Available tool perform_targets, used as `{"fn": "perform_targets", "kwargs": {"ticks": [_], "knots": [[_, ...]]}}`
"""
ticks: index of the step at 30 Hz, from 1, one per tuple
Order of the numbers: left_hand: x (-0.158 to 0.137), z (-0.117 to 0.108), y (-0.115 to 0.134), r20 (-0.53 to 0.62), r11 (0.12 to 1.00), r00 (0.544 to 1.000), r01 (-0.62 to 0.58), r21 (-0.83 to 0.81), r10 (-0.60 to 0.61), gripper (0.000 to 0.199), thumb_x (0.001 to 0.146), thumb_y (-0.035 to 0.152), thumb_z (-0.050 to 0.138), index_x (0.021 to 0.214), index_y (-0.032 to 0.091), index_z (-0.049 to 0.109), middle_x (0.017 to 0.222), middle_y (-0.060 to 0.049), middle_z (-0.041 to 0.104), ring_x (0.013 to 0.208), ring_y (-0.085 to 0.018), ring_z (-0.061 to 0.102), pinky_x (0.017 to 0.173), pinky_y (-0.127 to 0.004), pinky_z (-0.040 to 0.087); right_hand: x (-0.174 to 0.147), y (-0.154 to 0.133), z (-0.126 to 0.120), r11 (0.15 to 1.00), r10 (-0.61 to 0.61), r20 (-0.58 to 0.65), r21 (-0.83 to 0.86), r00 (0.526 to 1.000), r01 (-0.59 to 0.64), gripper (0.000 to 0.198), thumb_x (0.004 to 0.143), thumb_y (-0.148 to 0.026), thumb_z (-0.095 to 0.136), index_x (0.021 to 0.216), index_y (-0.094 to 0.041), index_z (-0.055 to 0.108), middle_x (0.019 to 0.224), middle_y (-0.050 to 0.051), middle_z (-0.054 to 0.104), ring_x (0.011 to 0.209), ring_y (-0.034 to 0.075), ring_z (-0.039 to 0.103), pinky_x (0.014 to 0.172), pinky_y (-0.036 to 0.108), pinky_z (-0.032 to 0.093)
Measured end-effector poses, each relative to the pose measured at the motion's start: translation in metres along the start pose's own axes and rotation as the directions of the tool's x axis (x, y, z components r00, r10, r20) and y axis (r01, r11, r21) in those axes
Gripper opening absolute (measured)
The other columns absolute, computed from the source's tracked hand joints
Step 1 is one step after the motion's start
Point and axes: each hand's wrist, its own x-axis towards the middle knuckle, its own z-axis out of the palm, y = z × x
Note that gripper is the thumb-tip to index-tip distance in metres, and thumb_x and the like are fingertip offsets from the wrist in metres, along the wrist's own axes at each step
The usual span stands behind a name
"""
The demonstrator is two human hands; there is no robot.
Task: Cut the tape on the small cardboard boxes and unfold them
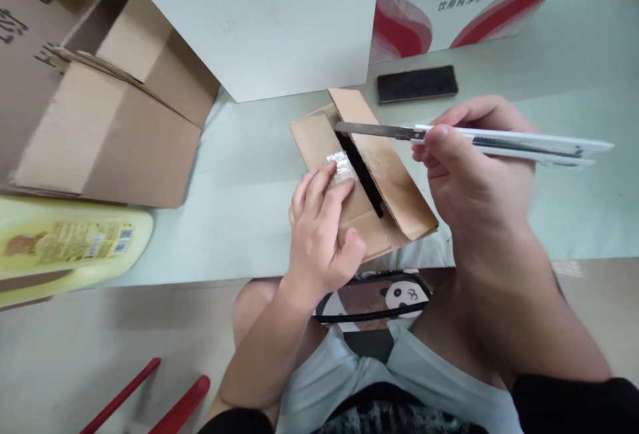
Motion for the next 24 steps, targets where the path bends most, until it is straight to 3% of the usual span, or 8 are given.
{"fn": "perform_targets", "kwargs": {"ticks": [7, 11, 14, 20, 24], "knots": [[0.0, 0.0, 0.001, 0.012, 1.0, 1.0, 0.023, 0.002, -0.023, 0.053, 0.085, 0.035, 0.045, 0.135, 0.02, 0.055, 0.157, -0.015, 0.051, 0.149, -0.037, 0.041, 0.125, -0.058, 0.028, -0.004, 0.013, -0.003, 0.998, 0.029, -0.009, -0.049, 1.0, -0.03, 0.032, 0.094, -0.057, 0.065, 0.092, -0.025, 0.069, 0.076, 0.001, 0.07, 0.069, 0.017, 0.074, 0.058, 0.031, 0.06], [0.0, 0.0, 0.001, 0.012, 1.0, 1.0, 0.02, 0.006, -0.02, 0.053, 0.086, 0.035, 0.045, 0.135, 0.019, 0.055, 0.158, -0.015, 0.051, 0.15, -0.035, 0.041, 0.126, -0.057, 0.029, -0.001, 0.009, -0.01, 0.997, 0.063, 0.107, 0.046, 0.992, -0.069, 0.046, 0.1, -0.059, 0.048, 0.091, -0.022, 0.072, 0.072, 0.004, 0.071, 0.064, 0.019, 0.073, 0.055, 0.032, 0.06], [0.0, 0.0, 0.0, 0.0, 1.0, 1.0, 0.005, 0.003, -0.005, 0.052, 0.087, 0.035, 0.044, 0.134, 0.018, 0.056, 0.156, -0.016, 0.052, 0.149, -0.035, 0.041, 0.126, -0.056, 0.029, 0.002, 0.006, -0.011, 0.99, 0.082, 0.107, 0.105, 0.991, -0.093, 0.047, 0.1, -0.059, 0.044, 0.088, -0.022, 0.071, 0.072, 0.004, 0.071, 0.062, 0.019, 0.072, 0.055, 0.033, 0.06], [0.0, 0.0, -0.001, -0.002, 1.0, 1.0, -0.007, -0.001, 0.007, 0.051, 0.086, 0.034, 0.045, 0.134, 0.018, 0.056, 0.156, -0.016, 0.052, 0.149, -0.035, 0.042, 0.127, -0.057, 0.028, 0.005, 0.016, -0.007, 0.992, -0.055, 0.073, 0.114, 0.996, 0.046, 0.04, 0.102, -0.06, 0.044, 0.086, -0.027, 0.061, 0.07, -0.001, 0.061, 0.058, 0.015, 0.066, 0.05, 0.028, 0.052], [0.0, 0.0, -0.002, 0.0, 1.0, 1.0, -0.014, -0.008, 0.014, 0.051, 0.088, 0.035, 0.045, 0.134, 0.018, 0.055, 0.156, -0.017, 0.052, 0.149, -0.035, 0.042, 0.127, -0.056, 0.027, 0.004, 0.019, -0.009, 0.996, -0.066, 0.117, -0.059, 0.991, 0.074, 0.033, 0.096, -0.062, 0.058, 0.096, -0.029, 0.059, 0.087, 0.0, 0.064, 0.068, 0.016, 0.07, 0.054, 0.028, 0.054]]}}
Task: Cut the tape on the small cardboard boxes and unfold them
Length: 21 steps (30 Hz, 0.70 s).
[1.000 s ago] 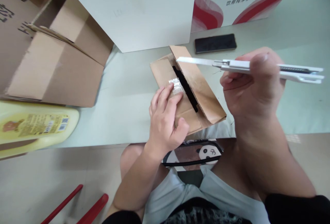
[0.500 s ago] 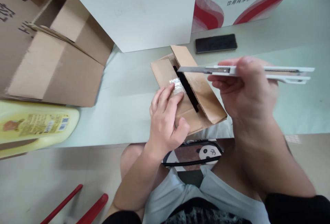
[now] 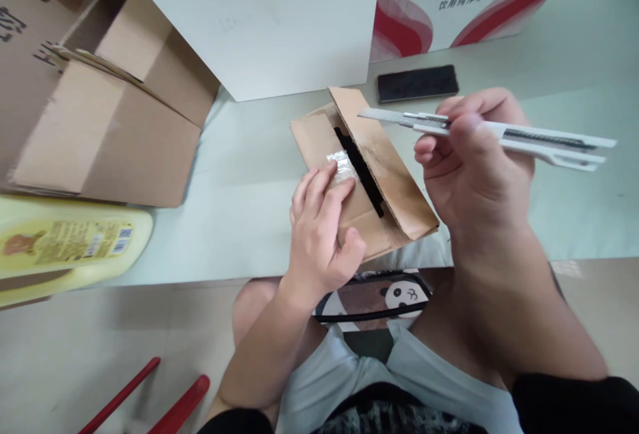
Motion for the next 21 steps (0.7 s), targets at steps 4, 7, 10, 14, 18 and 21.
{"fn": "perform_targets", "kwargs": {"ticks": [4, 7, 10, 14, 18, 21], "knots": [[0.0, 0.001, -0.001, -0.006, 1.0, 1.0, -0.013, -0.005, 0.013, 0.051, 0.089, 0.037, 0.045, 0.135, 0.018, 0.054, 0.156, -0.017, 0.052, 0.149, -0.036, 0.042, 0.126, -0.057, 0.027, -0.002, -0.004, 0.002, 0.997, 0.063, -0.036, 0.044, 0.997, -0.061, 0.032, 0.091, -0.059, 0.068, 0.095, -0.028, 0.058, 0.087, 0.0, 0.064, 0.071, 0.015, 0.071, 0.056, 0.027, 0.057], [0.0, 0.001, 0.0, -0.017, 1.0, 1.0, -0.018, -0.009, 0.017, 0.05, 0.089, 0.035, 0.045, 0.135, 0.018, 0.055, 0.155, -0.017, 0.052, 0.148, -0.035, 0.043, 0.126, -0.057, 0.028, -0.002, -0.011, 0.007, 0.964, 0.131, -0.086, 0.241, 0.988, -0.107, 0.029, 0.087, -0.051, 0.075, 0.087, -0.026, 0.061, 0.079, -0.002, 0.062, 0.065, 0.013, 0.069, 0.055, 0.024, 0.057], [0.0, 0.001, -0.001, -0.026, 1.0, 1.0, -0.017, -0.018, 0.017, 0.05, 0.089, 0.034, 0.046, 0.134, 0.017, 0.056, 0.155, -0.018, 0.052, 0.148, -0.036, 0.043, 0.126, -0.056, 0.028, -0.001, -0.018, 0.009, 0.926, 0.178, -0.085, 0.352, 0.98, -0.138, 0.025, 0.084, -0.044, 0.078, 0.08, -0.025, 0.063, 0.076, -0.002, 0.063, 0.058, 0.011, 0.066, 0.051, 0.022, 0.056], [-0.001, 0.001, -0.002, -0.018, 1.0, 1.0, -0.019, -0.019, 0.019, 0.051, 0.089, 0.035, 0.046, 0.135, 0.017, 0.056, 0.155, -0.018, 0.052, 0.148, -0.036, 0.042, 0.126, -0.057, 0.029, 0.0, -0.023, 0.008, 0.928, 0.173, -0.083, 0.349, 0.981, -0.134, 0.021, 0.085, -0.04, 0.074, 0.076, -0.024, 0.064, 0.077, -0.001, 0.063, 0.055, 0.011, 0.064, 0.048, 0.023, 0.056], [-0.001, 0.001, -0.002, -0.014, 1.0, 1.0, -0.02, -0.018, 0.02, 0.051, 0.089, 0.036, 0.046, 0.135, 0.017, 0.056, 0.156, -0.017, 0.052, 0.148, -0.036, 0.042, 0.126, -0.058, 0.028, 0.0, -0.025, 0.008, 0.927, 0.178, -0.092, 0.349, 0.98, -0.136, 0.019, 0.086, -0.038, 0.067, 0.074, -0.024, 0.064, 0.076, 0.0, 0.061, 0.051, 0.01, 0.062, 0.044, 0.024, 0.053], [0.0, 0.001, -0.001, -0.014, 1.0, 1.0, -0.022, -0.02, 0.022, 0.051, 0.088, 0.035, 0.047, 0.135, 0.016, 0.056, 0.156, -0.018, 0.052, 0.149, -0.036, 0.041, 0.126, -0.057, 0.028, 0.0, -0.023, 0.006, 0.913, 0.197, -0.099, 0.38, 0.975, -0.146, 0.017, 0.085, -0.036, 0.063, 0.073, -0.023, 0.064, 0.075, 0.0, 0.06, 0.049, 0.01, 0.06, 0.042, 0.024, 0.051]]}}
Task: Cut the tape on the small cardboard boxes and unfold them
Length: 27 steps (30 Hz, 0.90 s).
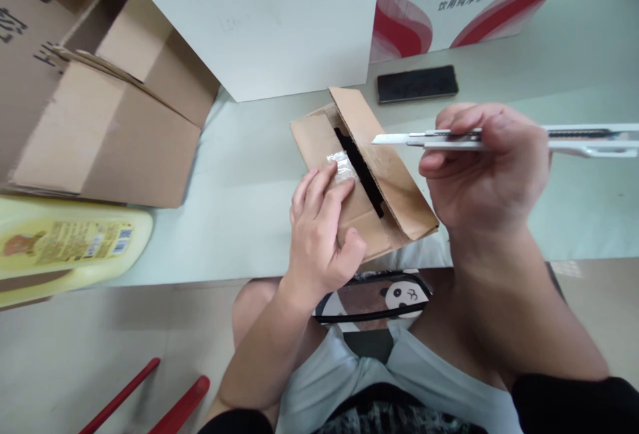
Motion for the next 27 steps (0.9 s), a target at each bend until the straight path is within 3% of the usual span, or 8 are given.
{"fn": "perform_targets", "kwargs": {"ticks": [6, 12, 20, 24, 27], "knots": [[0.0, 0.0, 0.0, 0.003, 1.0, 1.0, 0.011, -0.006, -0.011, 0.052, 0.087, 0.033, 0.047, 0.135, 0.014, 0.057, 0.156, -0.018, 0.051, 0.149, -0.035, 0.04, 0.128, -0.055, 0.027, -0.001, 0.0, -0.006, 0.998, -0.034, 0.045, -0.05, 0.998, 0.036, 0.03, 0.09, -0.048, 0.057, 0.076, -0.023, 0.064, 0.076, 0.002, 0.057, 0.052, 0.013, 0.062, 0.043, 0.028, 0.051], [-0.001, 0.001, 0.0, -0.006, 1.0, 1.0, 0.009, -0.003, -0.009, 0.051, 0.088, 0.036, 0.047, 0.135, 0.018, 0.056, 0.156, -0.017, 0.052, 0.148, -0.036, 0.042, 0.127, -0.058, 0.027, -0.001, -0.003, 0.002, 0.995, -0.08, 0.116, 0.073, 0.99, 0.072, 0.02, 0.087, -0.038, 0.064, 0.075, -0.023, 0.067, 0.075, 0.001, 0.058, 0.053, 0.012, 0.063, 0.045, 0.026, 0.054], [0.0, 0.001, 0.0, -0.006, 1.0, 1.0, 0.011, 0.0, -0.011, 0.051, 0.088, 0.035, 0.047, 0.135, 0.018, 0.055, 0.156, -0.017, 0.052, 0.149, -0.035, 0.041, 0.126, -0.058, 0.028, -0.001, -0.001, 0.002, 0.989, -0.138, 0.144, 0.062, 0.98, 0.13, 0.021, 0.089, -0.04, 0.064, 0.078, -0.023, 0.065, 0.079, 0.001, 0.058, 0.055, 0.012, 0.063, 0.047, 0.026, 0.055], [0.001, 0.001, 0.0, -0.007, 1.0, 1.0, 0.008, 0.005, -0.008, 0.05, 0.087, 0.034, 0.047, 0.134, 0.018, 0.055, 0.155, -0.017, 0.052, 0.149, -0.034, 0.042, 0.127, -0.058, 0.028, 0.004, 0.01, -0.002, 0.983, -0.179, 0.07, -0.017, 0.981, 0.18, 0.014, 0.089, -0.035, 0.055, 0.083, -0.025, 0.061, 0.082, 0.001, 0.059, 0.058, 0.013, 0.063, 0.052, 0.029, 0.056], [0.0, 0.002, -0.002, -0.012, 1.0, 1.0, 0.011, 0.005, -0.011, 0.05, 0.085, 0.034, 0.047, 0.132, 0.019, 0.054, 0.154, -0.017, 0.053, 0.149, -0.035, 0.042, 0.127, -0.059, 0.027, 0.014, 0.034, -0.016, 0.934, -0.255, -0.06, -0.273, 0.965, 0.23, 0.011, 0.087, -0.03, 0.05, 0.093, -0.025, 0.059, 0.092, 0.004, 0.061, 0.076, 0.018, 0.07, 0.072, 0.037, 0.061]]}}
